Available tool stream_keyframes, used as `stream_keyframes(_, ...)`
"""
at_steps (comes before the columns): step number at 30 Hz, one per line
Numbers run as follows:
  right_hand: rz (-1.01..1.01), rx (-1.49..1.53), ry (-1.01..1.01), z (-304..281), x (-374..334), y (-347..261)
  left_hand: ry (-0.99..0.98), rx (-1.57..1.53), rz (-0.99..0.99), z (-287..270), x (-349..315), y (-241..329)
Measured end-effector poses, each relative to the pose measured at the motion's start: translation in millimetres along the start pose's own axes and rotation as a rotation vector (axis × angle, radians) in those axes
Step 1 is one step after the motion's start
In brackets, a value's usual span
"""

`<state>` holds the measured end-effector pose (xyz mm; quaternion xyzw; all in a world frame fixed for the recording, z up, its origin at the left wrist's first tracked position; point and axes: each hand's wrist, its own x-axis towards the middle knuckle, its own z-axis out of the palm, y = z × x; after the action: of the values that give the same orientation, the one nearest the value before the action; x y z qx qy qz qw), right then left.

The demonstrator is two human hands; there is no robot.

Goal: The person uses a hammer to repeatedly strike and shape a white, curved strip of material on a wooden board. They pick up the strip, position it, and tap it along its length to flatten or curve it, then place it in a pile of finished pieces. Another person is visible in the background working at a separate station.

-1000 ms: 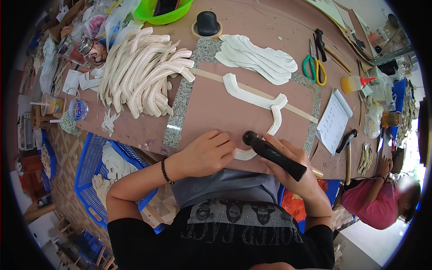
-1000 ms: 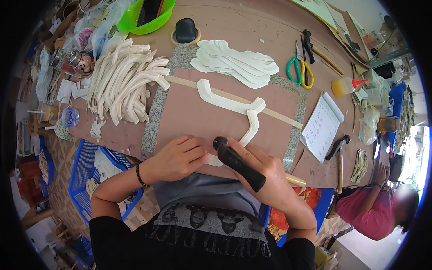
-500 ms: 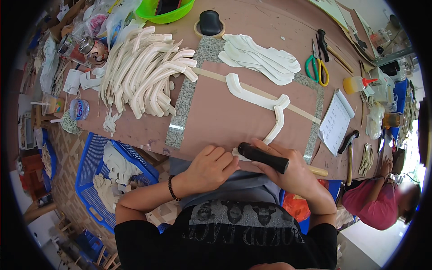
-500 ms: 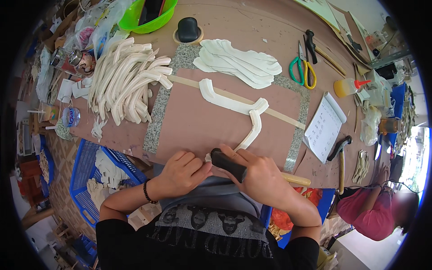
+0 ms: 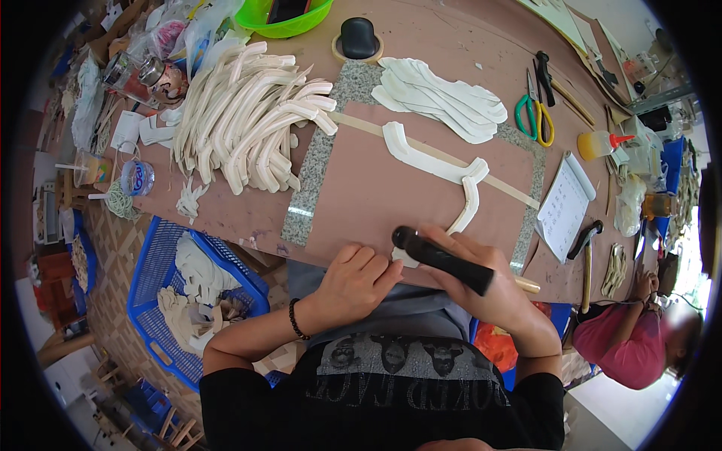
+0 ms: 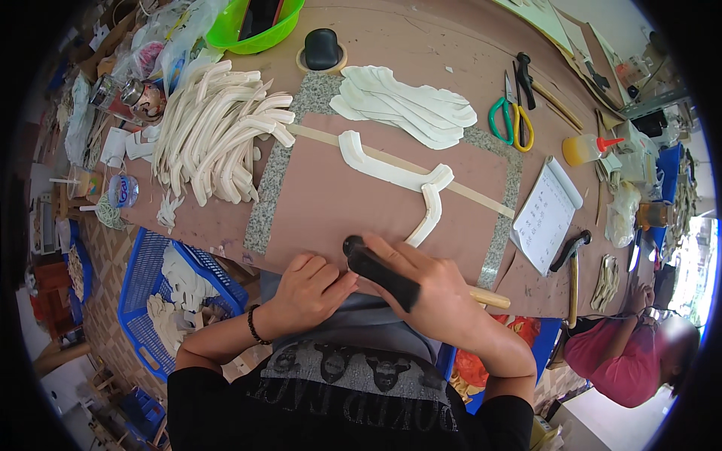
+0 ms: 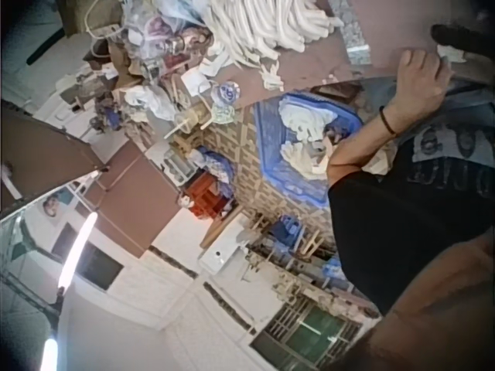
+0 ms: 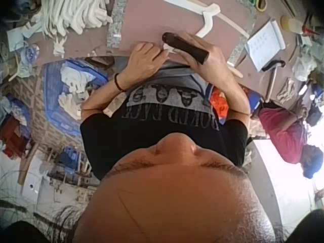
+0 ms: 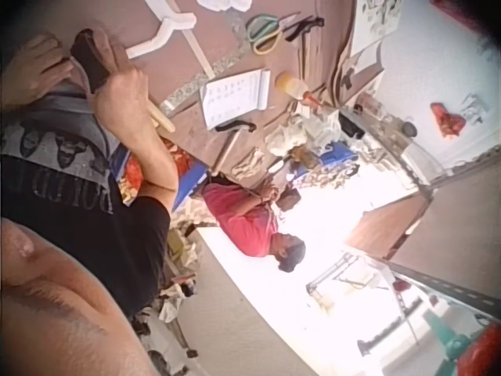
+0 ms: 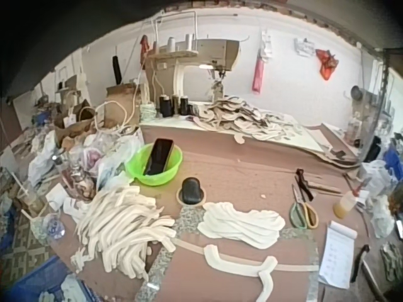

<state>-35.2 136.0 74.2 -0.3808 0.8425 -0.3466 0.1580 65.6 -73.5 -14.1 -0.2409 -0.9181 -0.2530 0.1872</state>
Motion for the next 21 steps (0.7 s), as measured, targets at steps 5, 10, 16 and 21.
stream_keyframes(5, 0.058, -0.126, 0.036, -3.9, -4.5, 15.7, -0.061, 0.018, -0.031, -16.7, 10.1, -6.8)
stream_keyframes(10, 0.042, -0.257, 0.053, -10.4, -17.3, 11.8, -0.073, 0.154, -0.093, -9.0, 44.7, -33.2)
stream_keyframes(16, 0.142, -0.077, 0.017, -12.1, -28.0, 12.0, -0.120, 0.083, 0.048, 29.8, 90.6, -43.6)
stream_keyframes(21, 0.242, -0.060, 0.212, -34.3, -30.6, 46.5, -0.175, -0.044, 0.200, 22.7, 99.3, -75.1)
